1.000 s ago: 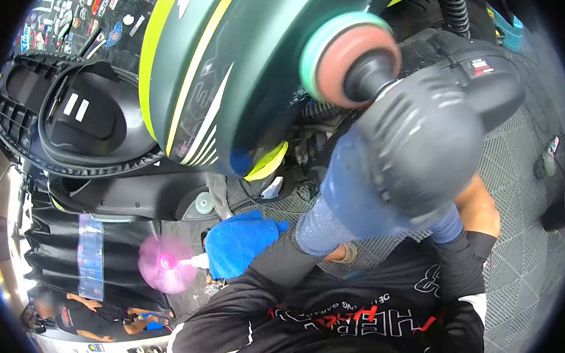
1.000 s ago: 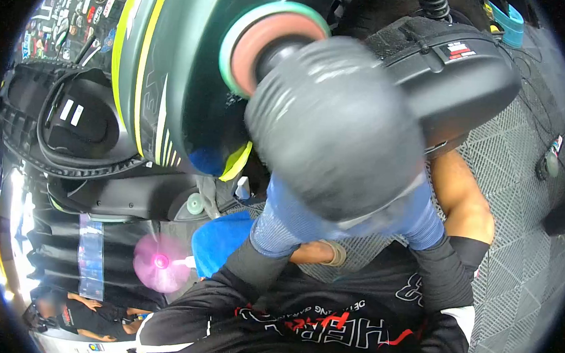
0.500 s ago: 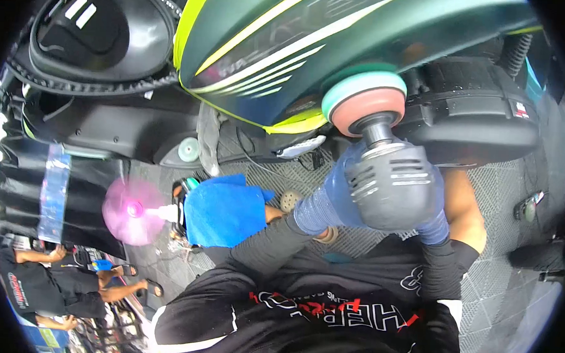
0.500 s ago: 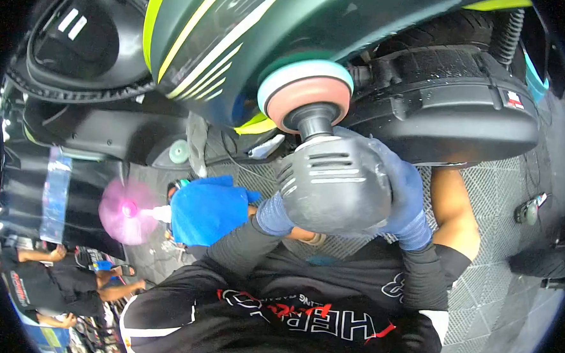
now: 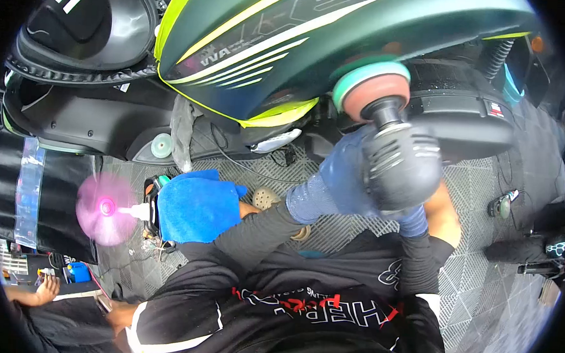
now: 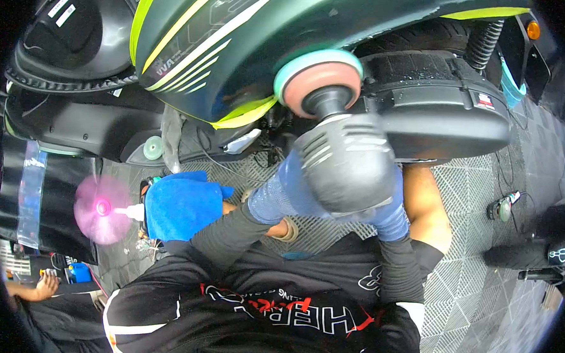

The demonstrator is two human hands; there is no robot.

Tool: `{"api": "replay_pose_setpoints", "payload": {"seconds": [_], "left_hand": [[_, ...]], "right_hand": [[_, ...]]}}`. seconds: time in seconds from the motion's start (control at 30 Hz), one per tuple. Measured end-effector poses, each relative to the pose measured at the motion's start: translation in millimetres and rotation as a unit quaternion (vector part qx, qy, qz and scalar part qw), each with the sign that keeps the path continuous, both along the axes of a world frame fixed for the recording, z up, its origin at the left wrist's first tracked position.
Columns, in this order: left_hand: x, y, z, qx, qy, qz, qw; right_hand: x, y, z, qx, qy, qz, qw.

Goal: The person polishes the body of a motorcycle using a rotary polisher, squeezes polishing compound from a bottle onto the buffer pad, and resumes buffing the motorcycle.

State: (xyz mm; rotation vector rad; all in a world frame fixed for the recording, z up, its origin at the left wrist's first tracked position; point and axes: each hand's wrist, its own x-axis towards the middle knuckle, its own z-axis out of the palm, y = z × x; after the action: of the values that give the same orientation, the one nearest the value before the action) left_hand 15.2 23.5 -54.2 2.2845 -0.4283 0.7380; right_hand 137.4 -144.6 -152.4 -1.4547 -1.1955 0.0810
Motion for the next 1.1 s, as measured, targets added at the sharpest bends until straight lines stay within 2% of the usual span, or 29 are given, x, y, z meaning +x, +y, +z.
{"api": "replay_pose_setpoints", "payload": {"seconds": [0.03, 0.07, 0.1, 0.17, 0.23, 0.3, 0.33, 0.4, 0.47, 0.5, 0.53, 0.57, 0.63, 0.67, 0.83, 0.93, 1.0, 1.03, 1.07, 1.1], "left_hand": [[7.5, -3.8, 1.5, -0.012, 0.04, -0.003, 0.999], [25.1, -10.6, -14.3, 0.002, -0.05, 0.055, 0.997], [25.9, -15.6, -9.7, 0.001, -0.047, 0.052, 0.998], [26.6, -24.3, 0.9, -0.07, -0.003, 0.09, 0.993], [27.6, -26.4, 9.3, -0.095, -0.028, 0.083, 0.992], [31.6, -19.2, 7.2, -0.104, 0.017, 0.017, 0.994], [30.9, -16.8, 3.3, -0.104, 0.017, 0.017, 0.994], [25.9, -7.9, -11.5, -0.016, -0.029, 0.008, 0.999], [11.9, -0.7, -34.8, -0.053, 0.013, 0.013, 0.998], [5.8, 1.1, -42.2, -0.092, 0.053, 0.013, 0.994], [1.4, 4.4, -49.5, -0.086, 0.055, 0.008, 0.995], [-2.6, 7.1, -54.1, -0.08, 0.051, 0.004, 0.995], [-11.0, 11.3, -60.1, -0.072, 0.052, -0.009, 0.996], [-14.5, 13.5, -62.5, -0.069, 0.054, -0.015, 0.996], [-21.8, 21.9, -62.4, -0.065, 0.054, -0.047, 0.995], [-11.7, 18.3, -53.6, -0.061, 0.04, -0.07, 0.995], [0.3, 13.1, -45.1, -0.069, 0.034, -0.099, 0.992], [4.5, 8.6, -36.5, -0.067, 0.033, -0.099, 0.992], [12.0, -0.9, -19.0, -0.029, -0.012, -0.034, 0.999], [18.6, -9.3, -2.7, 0.008, -0.058, 0.032, 0.998]], "right_hand": [[1.7, -1.7, 0.3, 0.005, 0.013, -0.001, 1.0], [2.7, -3.9, 0.0, 0.008, 0.023, -0.001, 1.0], [3.1, -6.2, 0.0, 0.011, 0.03, 0.001, 0.999], [3.9, -6.5, -0.7, 0.012, 0.038, 0.005, 0.999], [4.2, -8.8, -1.5, 0.014, 0.045, 0.011, 0.999], [3.7, -8.4, -2.0, 0.013, 0.044, 0.02, 0.999], [3.8, -8.1, -3.7, 0.01, 0.041, 0.026, 0.999], [2.9, -7.0, -7.2, 0.005, 0.041, 0.044, 0.998], [7.3, -6.6, -20.1, -0.003, 0.026, 0.074, 0.997], [2.9, -0.6, -4.5, -0.007, 0.001, 0.088, 0.996], [-9.0, 4.4, 11.9, 0.021, -0.051, 0.001, 0.998], [-10.4, 7.1, 17.7, 0.019, -0.052, 0.002, 0.998], [-8.1, 11.0, 27.7, 0.024, -0.149, -0.003, 0.988], [-8.0, 8.4, 39.3, -0.037, -0.151, 0.009, 0.988], [-8.6, 4.1, 39.9, -0.072, -0.152, 0.01, 0.986], [-4.0, 5.4, 24.0, -0.015, -0.112, 0.028, 0.993], [-3.8, 14.6, 7.3, 0.088, -0.127, -0.05, 0.987], [3.8, 12.5, -46.7, 0.058, 0.068, -0.023, 0.996], [11.2, 10.7, -99.7, 0.082, 0.316, -0.004, 0.945], [10.6, 16.0, -117.5, 0.13, 0.511, -0.03, 0.849]]}}
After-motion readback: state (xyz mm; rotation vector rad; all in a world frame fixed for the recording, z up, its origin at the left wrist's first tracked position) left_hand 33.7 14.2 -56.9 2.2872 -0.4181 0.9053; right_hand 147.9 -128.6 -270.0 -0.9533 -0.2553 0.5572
